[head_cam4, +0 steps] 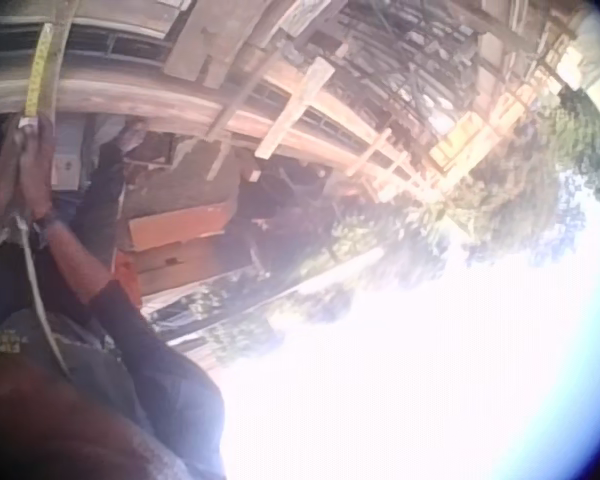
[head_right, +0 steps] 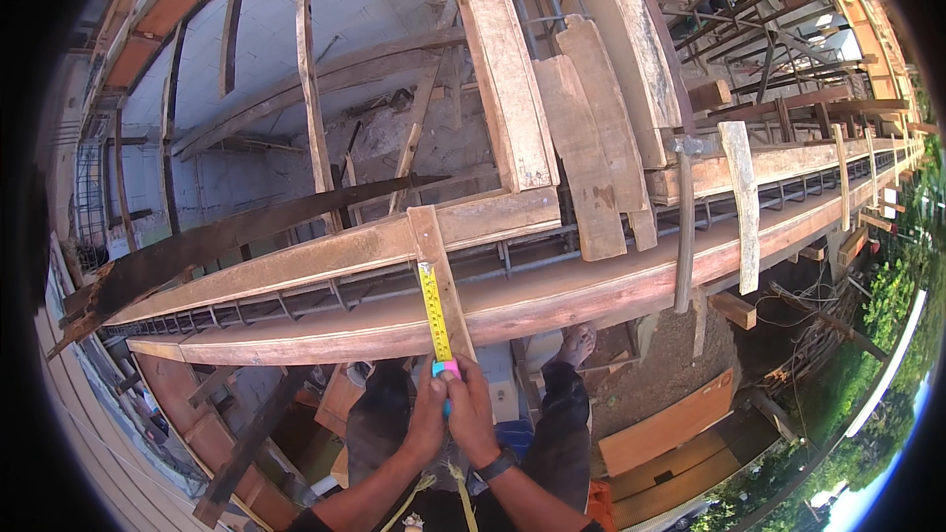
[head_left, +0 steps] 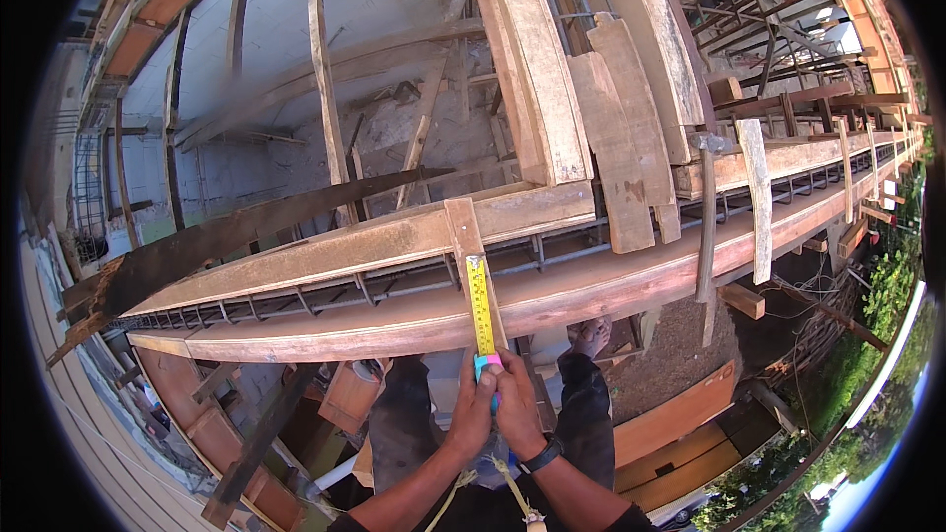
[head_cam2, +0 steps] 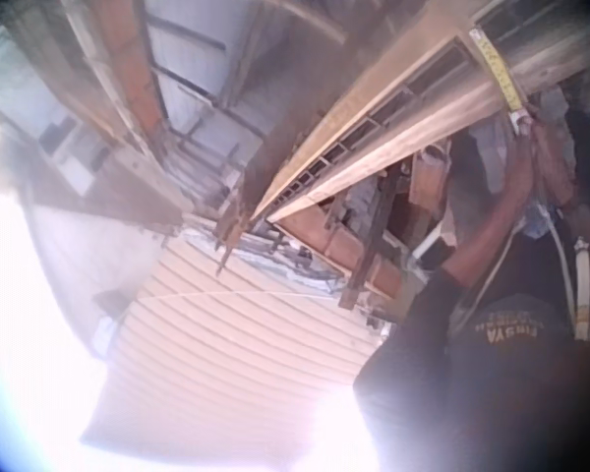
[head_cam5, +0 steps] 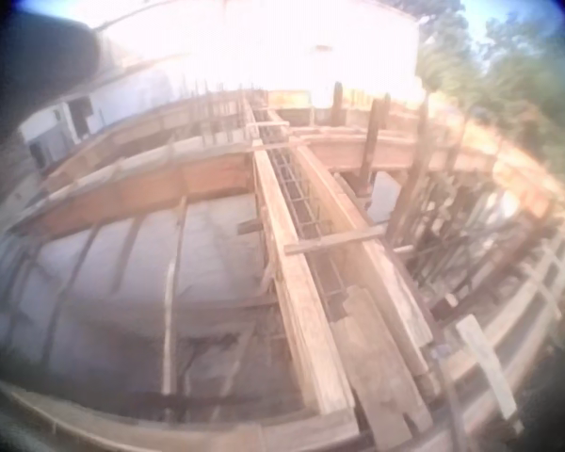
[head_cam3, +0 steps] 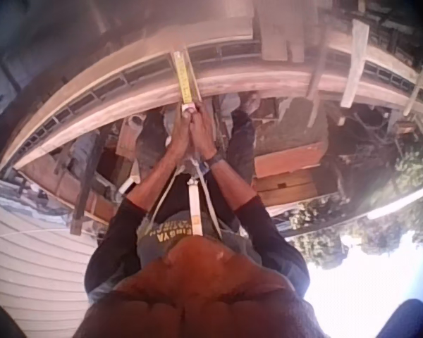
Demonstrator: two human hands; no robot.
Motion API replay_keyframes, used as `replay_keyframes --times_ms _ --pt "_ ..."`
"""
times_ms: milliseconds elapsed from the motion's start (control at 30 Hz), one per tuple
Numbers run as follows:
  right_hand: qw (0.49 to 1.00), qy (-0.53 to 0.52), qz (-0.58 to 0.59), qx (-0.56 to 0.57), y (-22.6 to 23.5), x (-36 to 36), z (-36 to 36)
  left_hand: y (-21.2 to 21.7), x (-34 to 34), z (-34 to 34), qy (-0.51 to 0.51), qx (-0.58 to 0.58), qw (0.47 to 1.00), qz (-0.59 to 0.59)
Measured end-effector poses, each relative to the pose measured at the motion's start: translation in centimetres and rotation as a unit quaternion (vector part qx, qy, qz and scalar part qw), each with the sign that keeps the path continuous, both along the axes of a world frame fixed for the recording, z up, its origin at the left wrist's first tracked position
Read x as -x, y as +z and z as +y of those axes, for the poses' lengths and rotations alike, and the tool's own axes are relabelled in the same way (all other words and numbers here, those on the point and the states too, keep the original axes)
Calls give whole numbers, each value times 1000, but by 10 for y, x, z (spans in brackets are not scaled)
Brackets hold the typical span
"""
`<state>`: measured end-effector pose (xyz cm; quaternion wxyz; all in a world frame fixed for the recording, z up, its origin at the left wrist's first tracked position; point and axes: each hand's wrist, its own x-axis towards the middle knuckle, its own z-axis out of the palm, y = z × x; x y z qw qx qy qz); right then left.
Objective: The person measures and marks wooden planks using a tape measure and pencil, then hammers nails to secure the planks into a curved wooden formwork structure. The person adjusts the planks and continues nailing them in place.
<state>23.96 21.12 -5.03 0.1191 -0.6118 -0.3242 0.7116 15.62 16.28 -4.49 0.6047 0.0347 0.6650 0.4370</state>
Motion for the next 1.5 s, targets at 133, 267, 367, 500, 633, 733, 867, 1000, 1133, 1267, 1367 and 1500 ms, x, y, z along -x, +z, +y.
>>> replay_keyframes --times_ms 133,267,367,500,633,733,867,1000,1133,1267,1367,1500 --pt "988 117 -19 -102 -10 14 -14 -11 25 -14 8 -9 1000 12" --pt "962 134 -88 -220 -19 10 -6 -33 47 -29 39 58 997 -31" --pt "960 111 -135 -217 -25 12 3 -64 60 -35 42 77 995 -51" --pt "915 181 -149 -328 -36 28 19 -89 66 -43 12 76 995 -61" --pt "911 182 -123 -349 -58 51 58 -94 62 -45 -20 94 991 -98" --pt "829 262 -83 -487 -75 68 100 -91 52 -50 -19 80 994 -68" --pt "758 380 -22 -529 -86 87 149 -92 33 -56 10 107 991 -78" --pt "839 305 -56 -448 -89 84 163 -94 19 -49 43 105 994 -10" --pt "926 99 -34 -362 -88 34 117 -85 20 -41 48 118 992 -4" --pt "969 3 -128 -209 -82 -39 23 -71 27 -33 60 154 986 -4" --pt "972 65 -156 -165 -78 -70 -39 -61 33 -25 49 148 988 15" --pt "957 146 -168 -186 -74 -70 -67 -54 42 -16 5 158 987 40"
